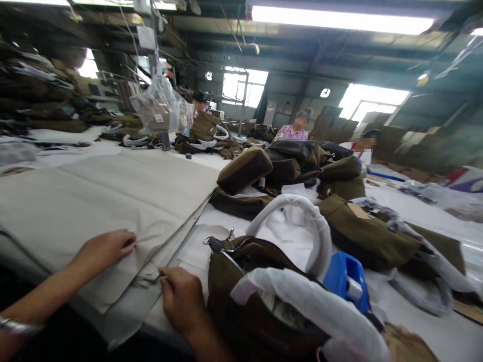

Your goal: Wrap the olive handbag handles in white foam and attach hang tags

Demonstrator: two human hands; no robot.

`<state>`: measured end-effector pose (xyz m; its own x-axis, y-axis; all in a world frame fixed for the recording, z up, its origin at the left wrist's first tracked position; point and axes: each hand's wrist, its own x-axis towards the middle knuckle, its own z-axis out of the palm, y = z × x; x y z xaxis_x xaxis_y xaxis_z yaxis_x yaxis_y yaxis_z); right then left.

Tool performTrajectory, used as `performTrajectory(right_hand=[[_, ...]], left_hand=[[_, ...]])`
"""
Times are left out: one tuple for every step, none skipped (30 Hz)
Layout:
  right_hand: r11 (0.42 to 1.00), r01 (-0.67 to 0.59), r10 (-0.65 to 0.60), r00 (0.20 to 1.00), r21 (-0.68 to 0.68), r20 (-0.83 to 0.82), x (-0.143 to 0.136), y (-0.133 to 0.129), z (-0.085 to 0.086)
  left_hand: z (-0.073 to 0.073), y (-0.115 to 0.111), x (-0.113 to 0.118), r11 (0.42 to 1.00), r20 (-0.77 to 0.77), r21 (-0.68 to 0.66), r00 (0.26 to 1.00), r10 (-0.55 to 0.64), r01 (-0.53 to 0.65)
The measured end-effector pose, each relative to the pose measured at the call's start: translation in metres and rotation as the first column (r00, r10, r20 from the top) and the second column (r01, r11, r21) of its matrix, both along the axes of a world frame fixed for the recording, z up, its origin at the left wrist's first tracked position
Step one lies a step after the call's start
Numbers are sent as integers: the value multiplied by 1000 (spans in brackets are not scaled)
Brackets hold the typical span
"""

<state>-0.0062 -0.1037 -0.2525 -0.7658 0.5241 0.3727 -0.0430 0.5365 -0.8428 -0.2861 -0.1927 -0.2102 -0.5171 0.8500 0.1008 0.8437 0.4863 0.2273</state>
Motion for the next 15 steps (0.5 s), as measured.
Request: performTrajectory(right_hand=[[1000, -7, 7, 1000, -12, -10, 0, 0, 0], [1000, -12, 11, 1000, -23, -18, 1, -1, -1], [999, -16, 15, 1000, -35, -25, 1, -2, -2], [999, -17, 16, 999, -46, -32, 1, -2, -2], [998, -16, 14, 999, -55, -39, 1, -3, -2], [998, -14, 11, 999, -61, -46, 0, -3, -3], [998, -10, 6, 999, -67, -54, 0, -3, -3], [997, -5, 1, 998, -71, -61, 0, -4, -3], [997, -3, -2, 998, -76, -67, 0, -4, -3], [997, -3, -3, 997, -83, -72, -1, -4, -4], [996, -4, -3, 997, -93, -77, -1, -4, -4], [995, -3, -5, 996, -104, -83, -1, -4, -5], [993, 1, -11, 996, -117, -90, -1, -4, -5], [992, 5, -18, 995, -130, -97, -2, -4, -5], [990, 9, -24, 994, -142, -103, -2, -4, -5]], left_hand=[[4, -1, 3, 1000, -14, -30, 1000, 8, -8], [7, -3, 6, 998, -23, -57, 1000, 13, -14], [10, -3, 7, 997, -26, -78, 999, 19, -21], [14, -4, 7, 995, -23, -91, 999, 27, -29], [17, -4, 7, 995, -17, -98, 999, 32, -34], [20, -4, 6, 994, -7, -101, 999, 35, -35], [22, -4, 5, 994, 2, -101, 999, 36, -35], [24, -5, 3, 994, 12, -100, 999, 35, -34], [26, -5, 1, 995, 19, -99, 999, 33, -31], [28, -5, 0, 995, 25, -97, 999, 31, -29], [30, -5, -2, 995, 28, -95, 999, 29, -27], [31, -5, -3, 995, 28, -93, 999, 29, -27], [33, -5, -4, 996, 26, -88, 999, 31, -29], [35, -4, -4, 996, 21, -81, 999, 36, -34], [37, -3, -5, 997, 12, -69, 999, 45, -44]])
